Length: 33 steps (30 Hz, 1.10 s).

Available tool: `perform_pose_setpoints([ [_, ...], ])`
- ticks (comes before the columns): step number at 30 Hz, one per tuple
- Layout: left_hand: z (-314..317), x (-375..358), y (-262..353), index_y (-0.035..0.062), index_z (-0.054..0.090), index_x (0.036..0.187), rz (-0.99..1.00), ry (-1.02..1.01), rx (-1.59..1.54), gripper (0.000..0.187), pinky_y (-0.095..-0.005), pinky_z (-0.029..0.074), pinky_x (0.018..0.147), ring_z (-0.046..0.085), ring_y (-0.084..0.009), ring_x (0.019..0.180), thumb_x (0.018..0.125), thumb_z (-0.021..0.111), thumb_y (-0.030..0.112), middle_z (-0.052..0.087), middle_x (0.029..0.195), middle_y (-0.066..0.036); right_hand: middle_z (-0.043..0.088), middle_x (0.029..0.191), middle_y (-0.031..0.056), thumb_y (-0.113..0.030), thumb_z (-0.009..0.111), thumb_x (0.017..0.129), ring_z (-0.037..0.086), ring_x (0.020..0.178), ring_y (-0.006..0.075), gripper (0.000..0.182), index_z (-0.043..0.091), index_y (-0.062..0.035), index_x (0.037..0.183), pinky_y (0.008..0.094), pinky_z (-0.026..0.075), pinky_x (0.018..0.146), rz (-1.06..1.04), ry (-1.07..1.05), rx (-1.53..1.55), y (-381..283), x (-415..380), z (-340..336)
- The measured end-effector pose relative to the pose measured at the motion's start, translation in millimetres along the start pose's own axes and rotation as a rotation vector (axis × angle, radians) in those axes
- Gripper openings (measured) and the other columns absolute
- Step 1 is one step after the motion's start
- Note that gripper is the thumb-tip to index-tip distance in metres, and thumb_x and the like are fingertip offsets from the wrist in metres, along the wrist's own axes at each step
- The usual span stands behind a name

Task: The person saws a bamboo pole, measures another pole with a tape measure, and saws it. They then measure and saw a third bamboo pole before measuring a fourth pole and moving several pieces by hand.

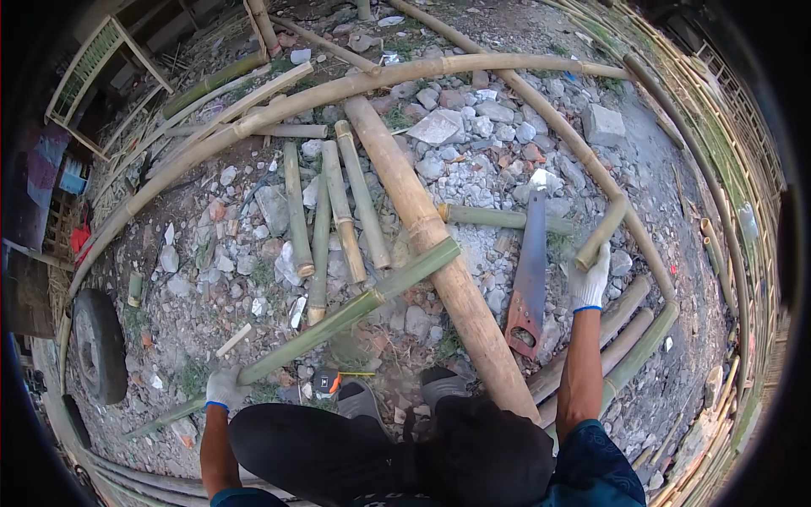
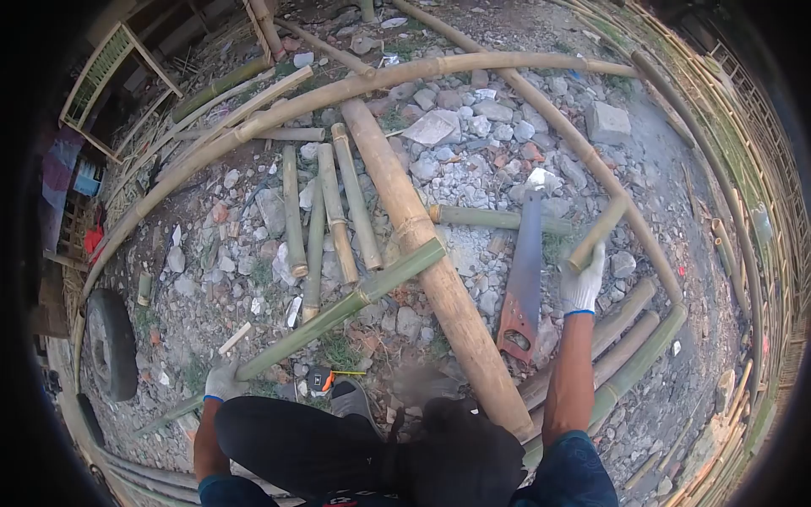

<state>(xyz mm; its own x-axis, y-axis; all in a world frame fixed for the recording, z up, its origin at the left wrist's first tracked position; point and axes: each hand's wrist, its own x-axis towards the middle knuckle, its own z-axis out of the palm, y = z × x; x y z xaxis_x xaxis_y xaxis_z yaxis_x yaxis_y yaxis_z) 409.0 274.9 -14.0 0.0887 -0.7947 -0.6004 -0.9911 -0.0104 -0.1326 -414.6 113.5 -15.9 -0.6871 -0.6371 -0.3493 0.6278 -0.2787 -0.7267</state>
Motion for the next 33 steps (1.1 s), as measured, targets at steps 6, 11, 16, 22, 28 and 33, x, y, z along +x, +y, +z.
perform_pose_setpoints([
  [6, -61.7, -2.1, 85.1, 0.0093, 0.067, 0.112, 0.137, 0.09, -0.052, 0.048, -0.0467, 0.045, 0.103, 0.071, -0.0337, 0.104, 0.083, 0.077, 0.047, 0.075, 0.102, -0.015, 0.062, 0.131, 0.0098, -0.032, 0.064, 0.105, 0.061, 0.105, 0.0183, 0.053, 0.053, -0.0018, 0.147, 0.0299, 0.051, 0.087, 0.0, 0.097, -0.651, -11.3, -38.5, -70.7],
  [11, -71.1, 18.5, 129.1, 0.0088, 0.063, 0.129, 0.137, 0.292, -0.083, 0.061, -0.0533, 0.041, 0.113, 0.064, -0.034, 0.12, 0.082, 0.079, 0.042, 0.069, 0.121, -0.016, 0.069, 0.13, 0.0162, -0.025, 0.065, 0.104, 0.065, 0.123, 0.0273, 0.045, 0.061, 0.0027, 0.139, 0.037, 0.052, 0.102, -0.182, -0.278, -1.261, 70.4, -179.8, -54.2],
  [16, -32.2, -34.3, 148.1, 0.008, 0.057, 0.131, 0.176, 0.748, -0.263, 0.058, -0.0522, 0.045, 0.109, 0.057, -0.0381, 0.129, 0.083, 0.08, 0.029, 0.061, 0.134, -0.016, 0.068, 0.127, 0.0219, -0.008, 0.072, 0.097, 0.065, 0.121, 0.0344, 0.041, 0.062, 0.0034, 0.135, 0.0426, 0.05, 0.105, -0.433, -0.55, -1.374, 96.5, -231.5, -31.5],
  [22, 42.8, -49.1, 187.0, 0.0091, 0.054, 0.143, 0.159, 0.296, -0.491, 0.07, -0.0519, 0.046, 0.11, 0.055, -0.0421, 0.132, 0.081, 0.081, 0.027, 0.059, 0.139, -0.017, 0.07, 0.113, 0.0175, -0.009, 0.075, 0.092, 0.068, 0.107, 0.0359, 0.038, 0.066, -0.0013, 0.127, 0.0446, 0.053, 0.097, -0.672, -0.968, -1.391, 98.4, -234.3, 13.7],
  [28, 34.6, -14.3, 203.8, 0.0117, 0.051, 0.148, 0.29, 0.225, -0.317, 0.075, -0.0504, 0.044, 0.114, 0.054, -0.0428, 0.133, 0.08, 0.081, 0.025, 0.057, 0.143, -0.016, 0.073, 0.103, 0.0135, -0.01, 0.075, 0.091, 0.072, 0.094, 0.0307, 0.038, 0.068, -0.0059, 0.128, 0.0418, 0.057, 0.085, -0.319, -1.27, -1.308, 133.6, -245.3, 29.7],
  [33, 10.9, -0.1, 202.4, 0.0118, 0.056, 0.139, 0.354, 0.056, -0.197, 0.07, -0.0476, 0.045, 0.108, 0.059, -0.0383, 0.125, 0.078, 0.081, 0.033, 0.061, 0.128, -0.015, 0.073, 0.108, 0.0164, -0.019, 0.074, 0.097, 0.073, 0.093, 0.0259, 0.039, 0.066, -0.0018, 0.131, 0.0396, 0.059, 0.088, 0.071, -1.408, -1.279, 155.7, -265.9, 29.2],
])
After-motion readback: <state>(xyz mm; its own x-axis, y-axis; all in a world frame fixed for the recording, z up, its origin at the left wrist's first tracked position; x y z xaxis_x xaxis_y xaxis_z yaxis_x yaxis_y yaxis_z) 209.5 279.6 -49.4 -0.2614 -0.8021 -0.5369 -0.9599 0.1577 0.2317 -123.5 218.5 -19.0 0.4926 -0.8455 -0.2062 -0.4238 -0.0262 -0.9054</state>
